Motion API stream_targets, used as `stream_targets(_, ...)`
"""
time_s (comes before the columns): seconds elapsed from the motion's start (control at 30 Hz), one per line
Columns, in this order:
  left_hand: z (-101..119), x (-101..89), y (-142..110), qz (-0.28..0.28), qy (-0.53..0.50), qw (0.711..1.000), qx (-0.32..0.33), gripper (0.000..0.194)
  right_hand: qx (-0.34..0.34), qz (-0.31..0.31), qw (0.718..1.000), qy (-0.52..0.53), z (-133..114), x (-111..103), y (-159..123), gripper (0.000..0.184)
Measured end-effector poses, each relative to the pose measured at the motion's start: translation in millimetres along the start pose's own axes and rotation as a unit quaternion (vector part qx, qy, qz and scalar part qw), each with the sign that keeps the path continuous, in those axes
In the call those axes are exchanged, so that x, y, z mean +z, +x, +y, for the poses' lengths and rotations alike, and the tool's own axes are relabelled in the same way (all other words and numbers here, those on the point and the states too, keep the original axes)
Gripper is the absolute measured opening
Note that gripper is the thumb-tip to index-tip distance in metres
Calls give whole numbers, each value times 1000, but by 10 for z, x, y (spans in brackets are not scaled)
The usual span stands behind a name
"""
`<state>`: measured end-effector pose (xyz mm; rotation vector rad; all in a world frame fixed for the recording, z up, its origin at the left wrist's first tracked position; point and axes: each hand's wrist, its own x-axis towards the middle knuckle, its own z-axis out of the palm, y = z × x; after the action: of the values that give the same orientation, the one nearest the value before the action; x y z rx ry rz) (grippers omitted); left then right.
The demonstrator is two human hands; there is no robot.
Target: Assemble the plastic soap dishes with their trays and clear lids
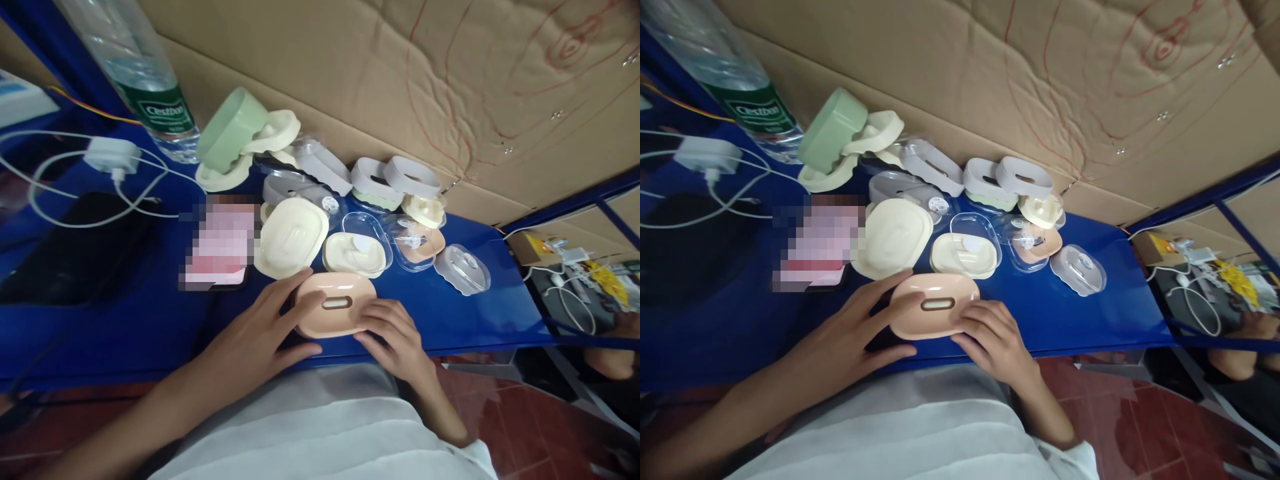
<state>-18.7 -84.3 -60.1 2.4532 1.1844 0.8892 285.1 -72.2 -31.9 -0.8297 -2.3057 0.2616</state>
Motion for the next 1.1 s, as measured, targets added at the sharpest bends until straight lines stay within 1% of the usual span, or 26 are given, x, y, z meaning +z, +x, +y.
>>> stream_targets(0.13, 1, -20, 11, 2, -11, 1000, -1, 47, 1, -32, 999, -28, 28, -7, 2, 31)
stream_targets(0.3, 5, -21, 37, 15, -13, 1000, 18, 48, -21, -77, 996, -45, 59, -4, 50, 33)
stream_targets(0.37, 21, -25, 52, 17, 3, 999, 35, 45, -28, -79, 995, -51, 53, 9, 59, 32)
stream_targets(0.47, 47, -36, 64, 3, 51, 997, 65, 37, -39, -81, 993, -71, 30, 15, 46, 34)
stream_targets(0.53, 55, -43, 64, 0, 71, 994, 79, 36, -46, -79, 993, -74, 26, -19, 33, 34)
stream_targets(0.6, 57, -49, 64, -3, 73, 994, 83, 35, -46, -61, 995, -70, 52, -93, 42, 36)
stream_targets(0.67, 53, -57, 68, -13, 67, 994, 82, 36, -22, -28, 995, -96, 112, -183, 94, 40)
stream_targets(0.73, 49, -69, 78, -28, 56, 995, 82, 37, 28, 3, 988, -151, 200, -246, 187, 47)
stream_targets(0.77, 48, -79, 85, -37, 50, 995, 84, 38, 54, 14, 983, -176, 246, -257, 241, 47)
stream_targets(0.83, 49, -101, 99, -48, 35, 994, 89, 36, 93, 15, 976, -196, 325, -242, 334, 34)
stream_targets(0.9, 56, -123, 108, -52, 16, 994, 93, 34, 118, 3, 978, -171, 363, -205, 371, 18)
stream_targets(0.97, 66, -133, 102, -52, 2, 995, 88, 39, 135, 18, 985, -105, 348, -188, 330, 10)
stream_targets(1.03, 74, -123, 77, -42, 1, 997, 70, 53, 146, 66, 987, 7, 295, -203, 229, 10)
stream_targets(1.1, 80, -99, 42, -15, 4, 999, 51, 66, 152, 100, 974, 139, 232, -232, 119, 11)
